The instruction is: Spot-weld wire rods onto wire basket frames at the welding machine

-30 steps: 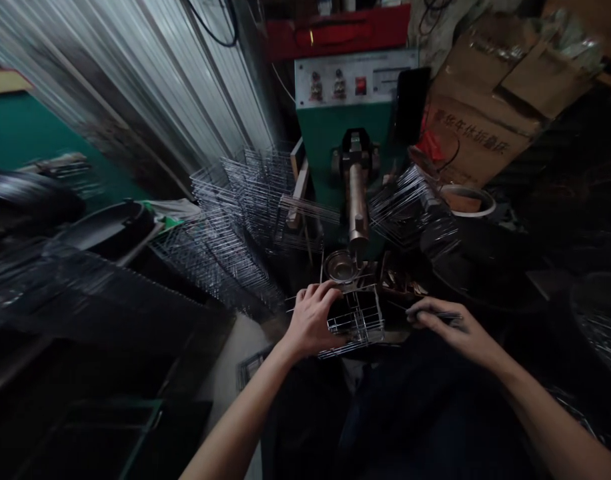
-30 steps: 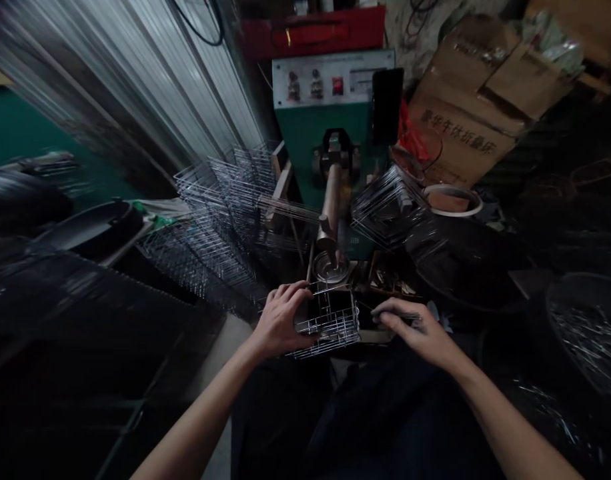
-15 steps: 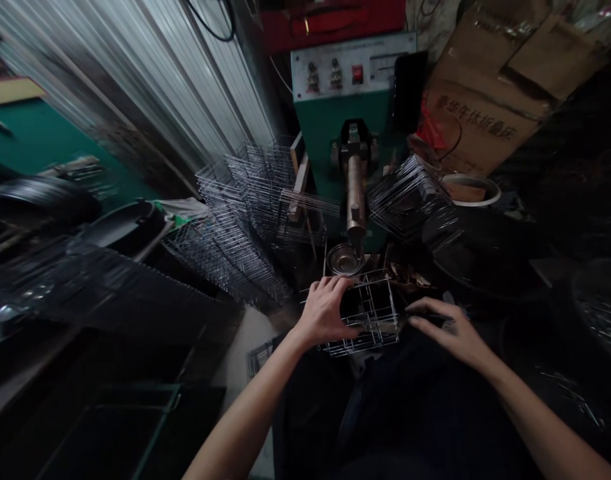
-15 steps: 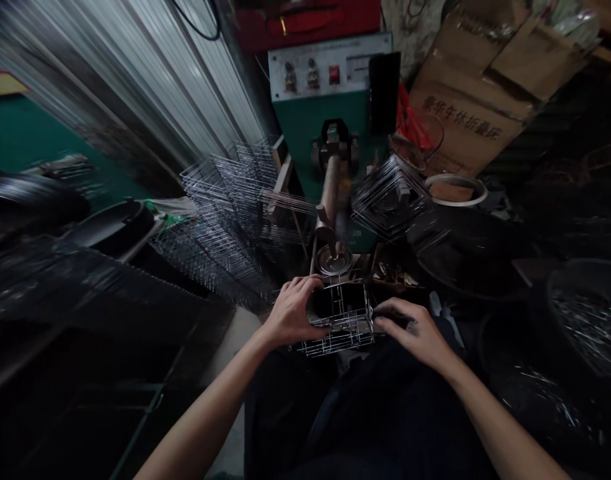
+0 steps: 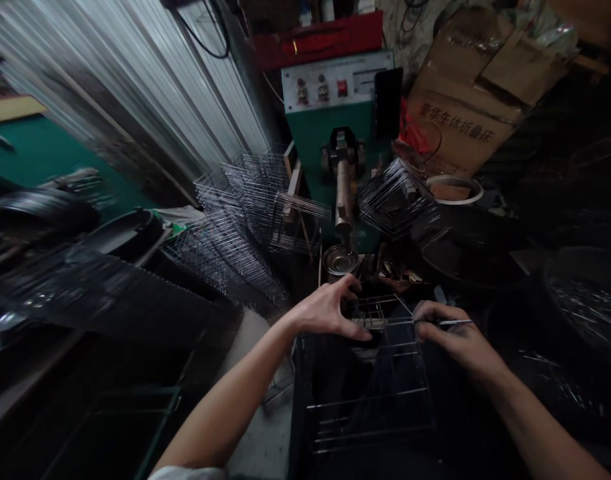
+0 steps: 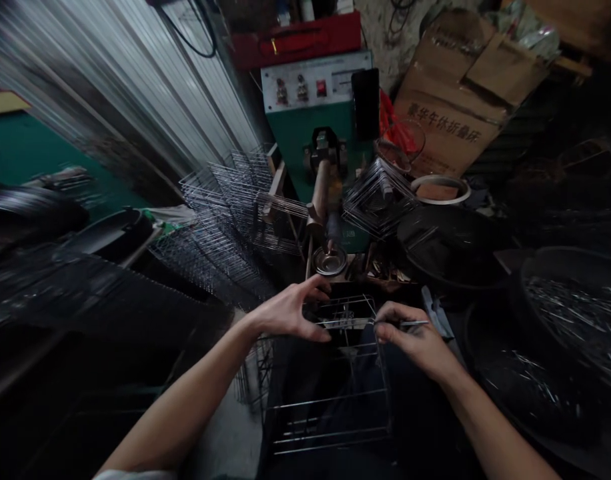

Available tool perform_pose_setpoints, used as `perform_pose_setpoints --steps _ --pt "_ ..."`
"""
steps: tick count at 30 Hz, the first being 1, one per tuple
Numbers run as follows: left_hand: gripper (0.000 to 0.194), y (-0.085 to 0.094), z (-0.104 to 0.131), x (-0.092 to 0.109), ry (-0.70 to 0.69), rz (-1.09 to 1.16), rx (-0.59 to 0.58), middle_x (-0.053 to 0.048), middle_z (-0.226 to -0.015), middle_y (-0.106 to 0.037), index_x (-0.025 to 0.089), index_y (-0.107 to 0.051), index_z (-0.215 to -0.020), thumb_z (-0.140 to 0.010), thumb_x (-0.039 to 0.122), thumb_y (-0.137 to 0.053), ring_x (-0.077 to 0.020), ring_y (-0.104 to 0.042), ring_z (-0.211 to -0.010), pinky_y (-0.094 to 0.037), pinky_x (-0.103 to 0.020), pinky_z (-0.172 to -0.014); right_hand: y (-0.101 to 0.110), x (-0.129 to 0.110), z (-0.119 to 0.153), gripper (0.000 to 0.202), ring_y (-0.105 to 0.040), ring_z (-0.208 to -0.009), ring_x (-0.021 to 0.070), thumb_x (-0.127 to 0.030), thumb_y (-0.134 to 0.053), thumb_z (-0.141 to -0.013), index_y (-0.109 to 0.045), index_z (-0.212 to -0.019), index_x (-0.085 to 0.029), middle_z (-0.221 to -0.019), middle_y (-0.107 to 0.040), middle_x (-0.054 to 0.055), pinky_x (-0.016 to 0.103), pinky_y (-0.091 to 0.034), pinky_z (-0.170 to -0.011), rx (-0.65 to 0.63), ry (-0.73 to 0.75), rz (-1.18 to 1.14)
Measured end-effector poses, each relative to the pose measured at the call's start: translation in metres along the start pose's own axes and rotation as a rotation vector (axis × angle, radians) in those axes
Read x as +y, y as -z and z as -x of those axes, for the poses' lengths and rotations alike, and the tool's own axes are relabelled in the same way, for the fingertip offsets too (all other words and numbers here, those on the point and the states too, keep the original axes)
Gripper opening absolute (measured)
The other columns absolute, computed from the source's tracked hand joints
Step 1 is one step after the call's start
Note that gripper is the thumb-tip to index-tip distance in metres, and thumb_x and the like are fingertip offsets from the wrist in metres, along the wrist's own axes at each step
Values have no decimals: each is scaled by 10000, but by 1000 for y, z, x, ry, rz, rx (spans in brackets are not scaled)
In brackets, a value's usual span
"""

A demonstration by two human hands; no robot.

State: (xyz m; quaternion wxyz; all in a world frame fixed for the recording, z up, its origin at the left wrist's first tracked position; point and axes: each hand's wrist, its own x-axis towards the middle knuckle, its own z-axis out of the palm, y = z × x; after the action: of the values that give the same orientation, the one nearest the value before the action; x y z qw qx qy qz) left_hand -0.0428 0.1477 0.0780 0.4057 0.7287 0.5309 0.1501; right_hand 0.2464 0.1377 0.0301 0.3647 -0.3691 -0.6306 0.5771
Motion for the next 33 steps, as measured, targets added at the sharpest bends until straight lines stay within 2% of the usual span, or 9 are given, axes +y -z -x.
perform_pose_setpoints --steps 4,8,10,12,15,19,22,27,33 --pt "845 -33 -37 -59 147 337 -120 -134 -1096 -718 171 -560 -1235 -551 565 -862 -296 -668 -1039 -515 -419 -897 -11 52 -12 315 -537 -666 160 -482 -672 -873 -632 -790 -180 -703 -555 -4 267 -458 -634 87 -81 -24" --pt "674 -38 -32 -106 114 428 362 -147 -1180 -698 148 -646 -1144 -682 627 -750 -297 -636 -1133 -483 -430 -998 -13 89 -20 371 -545 -695 181 -534 -638 -863 -635 -762 -177 -703 -585 9 281 -442 -648 187 -13 198" --pt "645 -43 -3 -121 183 391 591 -136 -1176 -703 148 -659 -1139 -742 655 -676 -297 -632 -1143 -480 -435 -1018 -11 97 -18 365 -568 -729 196 -529 -625 -872 -644 -769 -180 -727 -615 19 294 -449 -684 214 -1 258" --pt "654 -61 35 -129 283 415 634 -127 -1144 -719 141 -651 -1172 -760 649 -664 -296 -655 -1112 -514 -431 -989 -10 100 -11 335 -596 -771 209 -505 -623 -883 -660 -797 -184 -772 -650 28 301 -461 -723 225 5 290" --pt "605 -107 85 -127 293 607 557 -116 -1293 -670 188 -566 -1341 -866 560 -607 -285 -648 -1172 -547 -419 -976 -14 99 4 286 -623 -810 216 -470 -637 -886 -684 -847 -190 -833 -683 37 293 -477 -740 229 10 293" --pt "572 -154 105 -112 290 503 728 -88 -1390 -609 208 -542 -1394 -898 489 -591 -284 -565 -1297 -479 -431 -1088 -29 95 18 304 -612 -708 189 -484 -656 -873 -696 -863 -183 -771 -670 32 261 -486 -631 288 -39 179" --pt "509 -156 98 -108 278 271 800 -71 -1392 -606 212 -540 -1399 -944 439 -518 -259 -567 -1298 -444 -416 -1124 -36 94 19 330 -616 -678 186 -507 -694 -837 -712 -855 -177 -762 -678 42 256 -504 -595 347 -78 103" --pt "492 -139 91 -108 218 64 732 -102 -1368 -617 183 -520 -1413 -965 382 -470 -258 -625 -1227 -511 -395 -1046 -36 94 18 334 -607 -629 164 -494 -721 -819 -735 -913 -174 -803 -697 47 253 -513 -567 403 -90 76" --pt "500 -140 89 -102 175 134 706 -86 -1300 -672 182 -507 -1421 -954 359 -474 -250 -656 -1179 -529 -367 -1019 -32 91 27 315 -593 -584 155 -463 -707 -846 -741 -964 -174 -795 -703 44 268 -512 -557 425 -80 135"
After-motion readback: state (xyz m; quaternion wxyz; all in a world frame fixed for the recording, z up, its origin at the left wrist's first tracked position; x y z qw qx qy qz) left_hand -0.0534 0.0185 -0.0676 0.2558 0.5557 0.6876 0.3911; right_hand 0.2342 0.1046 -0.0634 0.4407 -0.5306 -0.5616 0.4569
